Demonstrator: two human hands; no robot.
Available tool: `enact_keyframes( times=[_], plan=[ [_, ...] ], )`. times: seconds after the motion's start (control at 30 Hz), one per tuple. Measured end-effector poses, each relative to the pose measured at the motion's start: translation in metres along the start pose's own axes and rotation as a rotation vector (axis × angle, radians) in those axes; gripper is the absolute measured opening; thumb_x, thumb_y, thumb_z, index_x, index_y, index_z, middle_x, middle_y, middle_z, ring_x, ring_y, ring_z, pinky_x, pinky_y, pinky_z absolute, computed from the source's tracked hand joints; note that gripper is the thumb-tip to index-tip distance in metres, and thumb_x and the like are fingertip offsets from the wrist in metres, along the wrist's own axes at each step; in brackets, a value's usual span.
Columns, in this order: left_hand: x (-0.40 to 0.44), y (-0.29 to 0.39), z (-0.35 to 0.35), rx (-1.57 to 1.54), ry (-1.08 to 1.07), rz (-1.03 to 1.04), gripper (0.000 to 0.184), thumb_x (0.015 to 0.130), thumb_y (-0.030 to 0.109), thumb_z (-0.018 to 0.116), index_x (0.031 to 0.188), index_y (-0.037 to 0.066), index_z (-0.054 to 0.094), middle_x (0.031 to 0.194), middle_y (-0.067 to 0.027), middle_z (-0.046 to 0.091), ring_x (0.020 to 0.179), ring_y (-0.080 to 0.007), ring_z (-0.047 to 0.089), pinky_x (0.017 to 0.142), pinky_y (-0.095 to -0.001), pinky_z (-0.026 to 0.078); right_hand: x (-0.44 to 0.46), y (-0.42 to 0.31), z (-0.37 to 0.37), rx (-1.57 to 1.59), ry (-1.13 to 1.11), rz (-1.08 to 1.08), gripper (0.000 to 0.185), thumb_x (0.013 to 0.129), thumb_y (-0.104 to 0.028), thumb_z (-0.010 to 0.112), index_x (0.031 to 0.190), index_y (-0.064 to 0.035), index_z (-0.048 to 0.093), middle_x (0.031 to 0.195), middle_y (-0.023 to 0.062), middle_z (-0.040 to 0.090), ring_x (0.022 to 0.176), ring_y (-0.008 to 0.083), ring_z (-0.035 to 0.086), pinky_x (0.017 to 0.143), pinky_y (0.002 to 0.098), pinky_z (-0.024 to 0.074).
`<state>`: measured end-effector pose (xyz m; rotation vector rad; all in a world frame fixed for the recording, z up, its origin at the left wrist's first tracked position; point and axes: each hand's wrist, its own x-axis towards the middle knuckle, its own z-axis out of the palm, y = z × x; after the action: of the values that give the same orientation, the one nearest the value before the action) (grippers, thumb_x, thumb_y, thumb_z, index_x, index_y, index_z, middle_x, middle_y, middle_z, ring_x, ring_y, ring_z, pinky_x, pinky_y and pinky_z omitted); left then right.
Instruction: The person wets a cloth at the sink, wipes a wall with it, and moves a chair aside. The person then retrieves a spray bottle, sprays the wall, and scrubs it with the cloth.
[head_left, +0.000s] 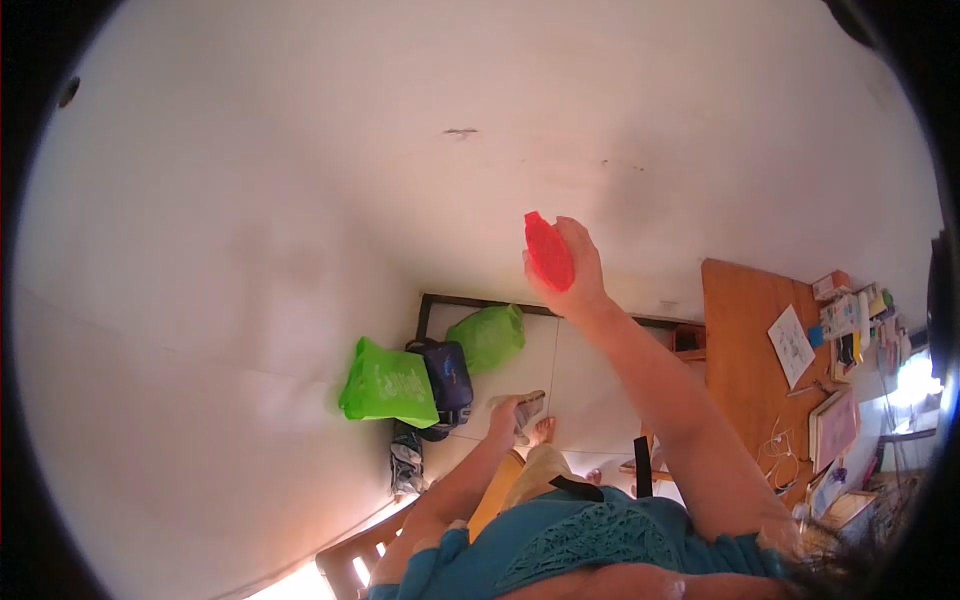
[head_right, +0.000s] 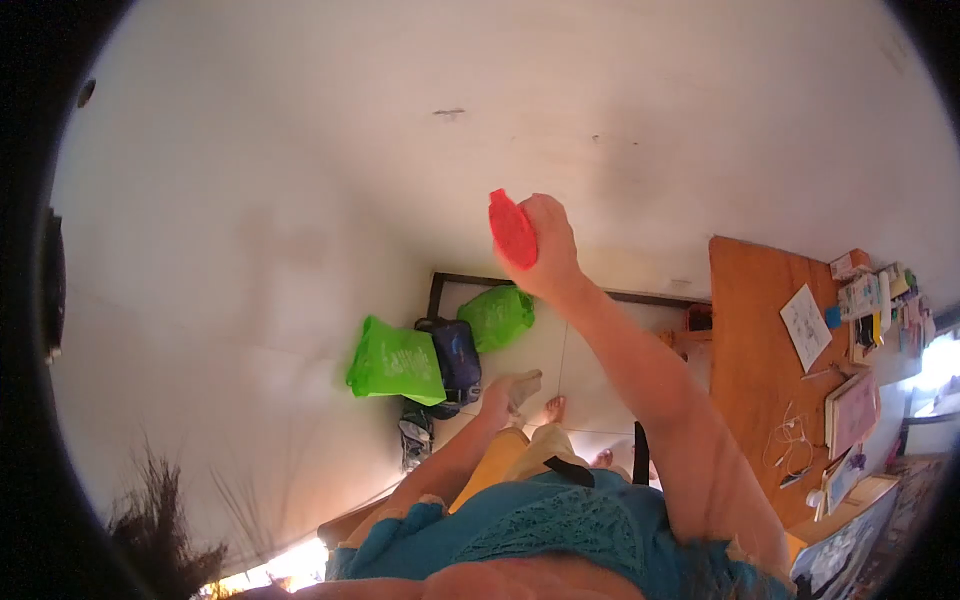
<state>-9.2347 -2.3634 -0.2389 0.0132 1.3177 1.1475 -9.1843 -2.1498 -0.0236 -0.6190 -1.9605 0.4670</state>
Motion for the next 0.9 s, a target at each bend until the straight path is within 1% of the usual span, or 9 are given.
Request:
enact_keyframes(
  times=[0.17,0.27,0.37,0.47,0.57,0.63,0.77,0.83,0.9],
  plan=[
    [0.057,-0.053,-0.055,-0.248,-0.180,0.044,0.033,0.083,0.020,0.045,0.105,-0.001,0.056,0.102,-0.0143,0.059,0.092,-0.0244,0.058,0.080,-0.0333,0.047,0.012,0.010,0.035,0.011,-0.036,-0.041,0.027,0.067,-0.010,0.068,0.088,-0.0029,0.053,0.084,0.0117,0.054,0.081,0.0316,0.050,0.072,0.0393,0.0420],
    [0.060,-0.055,-0.064,-0.228,-0.286,0.270,0.028,0.086,0.015,0.044,0.106,-0.002,0.052,0.118,-0.0208,0.051,0.112,-0.0290,0.049,0.080,-0.0335,0.047,0.020,0.007,0.046,0.016,-0.042,-0.101,0.028,0.066,-0.010,0.068,0.088,-0.0032,0.053,0.084,0.0113,0.054,0.082,0.0321,0.050,0.073,0.0395,0.0414],
    [0.034,-0.034,-0.054,-0.288,-0.148,0.188,0.039,0.084,0.022,0.040,0.108,-0.003,0.055,0.106,-0.0122,0.058,0.099,-0.0239,0.055,0.083,-0.0294,0.044,0.015,0.018,0.064,-0.072,-0.081,-0.056,0.031,0.062,-0.009,0.068,0.088,-0.0037,0.053,0.084,0.0116,0.054,0.085,0.0331,0.049,0.075,0.0398,0.0405],
    [-0.014,0.007,-0.037,-0.208,-0.026,0.115,0.041,0.085,0.024,0.038,0.109,-0.005,0.054,0.112,-0.0137,0.057,0.103,-0.0238,0.054,0.084,-0.0297,0.044,0.016,0.025,0.074,-0.044,-0.049,-0.081,0.031,0.061,-0.009,0.068,0.088,-0.0046,0.053,0.083,0.0114,0.054,0.084,0.0323,0.049,0.076,0.0406,0.0393],
    [-0.005,-0.005,-0.049,-0.244,-0.081,0.212,0.041,0.086,0.025,0.038,0.109,-0.006,0.054,0.117,-0.0150,0.055,0.106,-0.0233,0.053,0.080,-0.0286,0.046,0.023,0.020,0.080,0.041,-0.044,-0.135,0.028,0.062,-0.007,0.068,0.086,-0.0051,0.052,0.082,0.0105,0.053,0.081,0.0314,0.049,0.074,0.0411,0.0391],
    [-0.004,-0.005,-0.047,-0.236,0.025,0.205,0.039,0.086,0.024,0.039,0.107,-0.004,0.056,0.113,-0.0138,0.057,0.100,-0.0217,0.056,0.073,-0.0266,0.047,0.027,0.021,0.084,0.046,-0.114,-0.196,0.025,0.064,-0.006,0.068,0.084,-0.0049,0.052,0.083,0.0095,0.054,0.080,0.0310,0.049,0.072,0.0401,0.0400],
    [0.036,-0.046,-0.075,-0.081,0.195,0.187,0.036,0.084,0.026,0.042,0.102,0.000,0.059,0.101,-0.0107,0.061,0.087,-0.0182,0.059,0.059,-0.0269,0.049,0.015,0.039,0.097,-0.095,-0.152,-0.037,0.025,0.064,-0.006,0.068,0.083,-0.0051,0.052,0.082,0.0090,0.054,0.081,0.0299,0.050,0.073,0.0399,0.0386],
    [0.026,-0.031,-0.064,-0.171,0.188,0.089,0.035,0.083,0.029,0.045,0.099,0.002,0.061,0.096,-0.0094,0.061,0.076,-0.0172,0.059,0.052,-0.0289,0.047,0.011,0.050,0.099,-0.115,-0.140,-0.036,0.025,0.064,-0.007,0.068,0.083,-0.0054,0.052,0.081,0.0089,0.053,0.081,0.0294,0.050,0.074,0.0391,0.0378],
    [0.029,-0.030,-0.060,-0.194,0.198,0.006,0.034,0.082,0.030,0.048,0.099,0.004,0.061,0.094,-0.0090,0.061,0.068,-0.0172,0.058,0.046,-0.0307,0.045,0.014,0.054,0.098,0.005,-0.149,-0.067,0.025,0.063,-0.008,0.068,0.081,-0.0060,0.051,0.077,0.0088,0.052,0.077,0.0290,0.050,0.074,0.0390,0.0369]
  ],
)
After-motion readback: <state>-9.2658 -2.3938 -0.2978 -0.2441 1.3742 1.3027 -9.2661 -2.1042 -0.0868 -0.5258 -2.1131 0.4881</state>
